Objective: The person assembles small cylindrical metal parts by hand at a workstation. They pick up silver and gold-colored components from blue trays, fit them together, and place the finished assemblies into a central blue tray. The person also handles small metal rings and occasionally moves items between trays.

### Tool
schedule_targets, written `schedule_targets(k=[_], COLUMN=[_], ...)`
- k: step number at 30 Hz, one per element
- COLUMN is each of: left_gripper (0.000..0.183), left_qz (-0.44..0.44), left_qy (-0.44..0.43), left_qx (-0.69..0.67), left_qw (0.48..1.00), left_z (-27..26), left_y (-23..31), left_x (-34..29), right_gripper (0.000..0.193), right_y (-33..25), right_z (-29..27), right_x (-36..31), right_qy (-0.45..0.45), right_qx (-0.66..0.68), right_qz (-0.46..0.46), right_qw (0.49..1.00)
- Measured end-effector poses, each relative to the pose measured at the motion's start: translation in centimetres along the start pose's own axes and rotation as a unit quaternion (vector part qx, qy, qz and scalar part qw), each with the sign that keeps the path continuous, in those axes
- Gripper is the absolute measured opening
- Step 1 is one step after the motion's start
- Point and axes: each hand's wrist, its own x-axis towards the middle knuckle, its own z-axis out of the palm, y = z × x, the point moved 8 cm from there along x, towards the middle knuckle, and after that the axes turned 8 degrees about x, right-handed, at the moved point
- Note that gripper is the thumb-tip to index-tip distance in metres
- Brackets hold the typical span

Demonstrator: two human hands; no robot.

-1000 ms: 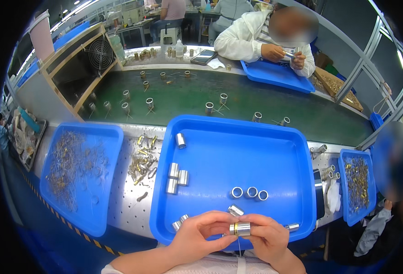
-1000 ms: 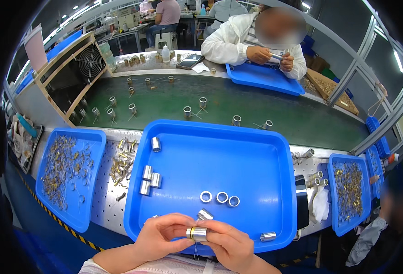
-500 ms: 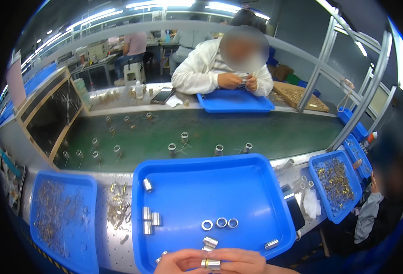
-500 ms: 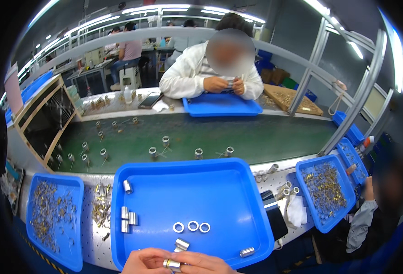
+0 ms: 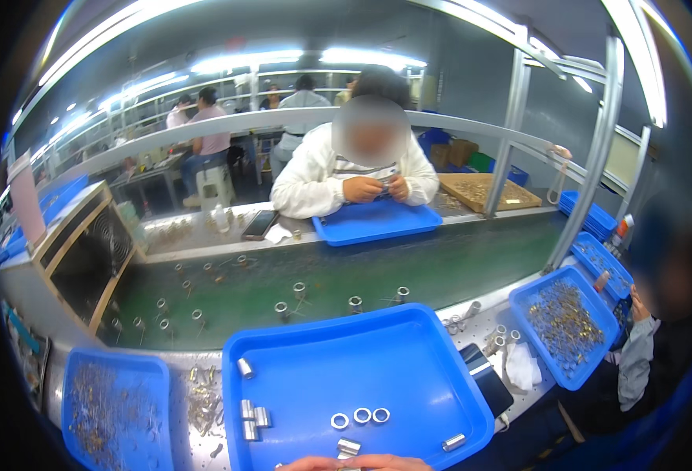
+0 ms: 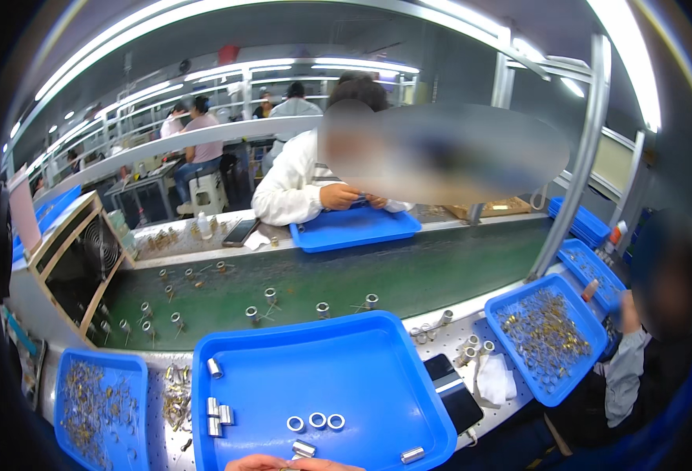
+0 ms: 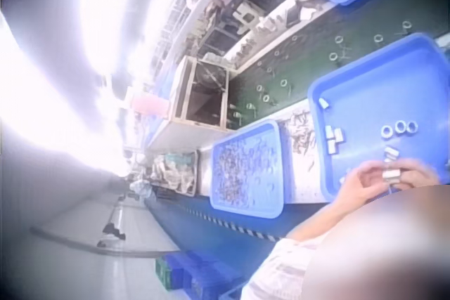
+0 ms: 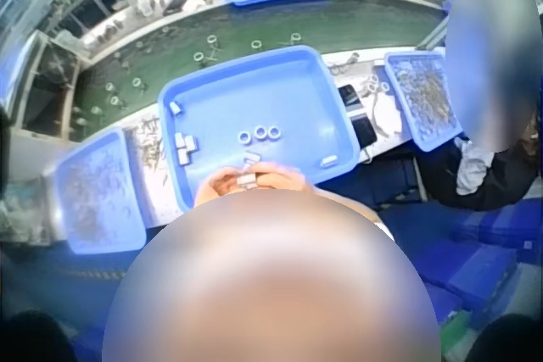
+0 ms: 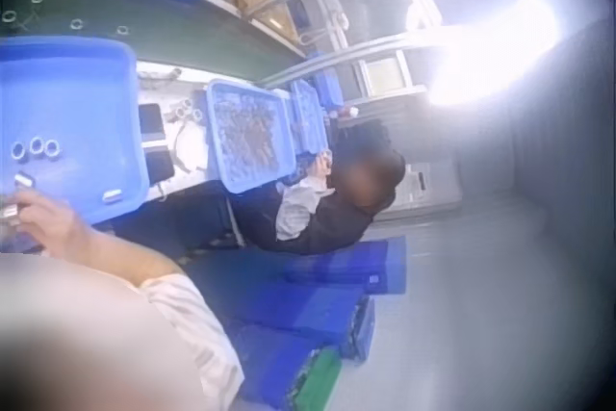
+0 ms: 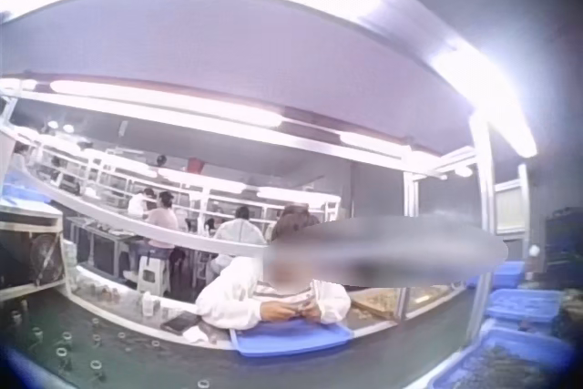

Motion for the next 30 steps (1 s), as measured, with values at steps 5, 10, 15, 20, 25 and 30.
schedule_targets(k=[5,10,15,20,25,30], left_gripper=[0.037,0.031,0.033,0.039,0.036,0.035], left_qz=[-0.019,0.008,0.018,-0.022,-0.006,-0.014], left_qy=[0.045,0.082,0.045,0.054,0.010,0.052], left_qx=[0.048,0.106,0.080,0.060,-0.006,-0.002], left_qw=[0.998,0.991,0.996,0.996,1.000,0.999], left_z=[0.6,1.4,1.6,0.0,0.6,-0.6], left_y=[-0.7,-0.5,-0.7,-0.8,0.0,1.2], left_x=[0.2,0.5,0.7,-0.2,-0.2,-1.5], right_gripper=[0.012,0.012,0.012,0.013,0.012,0.014], right_y=[0.0,0.3,-0.9,-0.3,0.9,1.1], right_z=[-1.7,-2.4,-2.5,-1.0,-0.6,-1.3], right_x=[-1.1,-2.4,-2.0,-1.1,-1.1,0.0], right_qy=[0.009,0.011,0.019,-0.008,0.043,0.026], right_qx=[0.028,0.052,0.034,0.049,0.021,0.028], right_qz=[0.011,-0.005,-0.044,0.030,0.037,0.073], right_qw=[1.000,0.999,0.998,0.998,0.998,0.997])
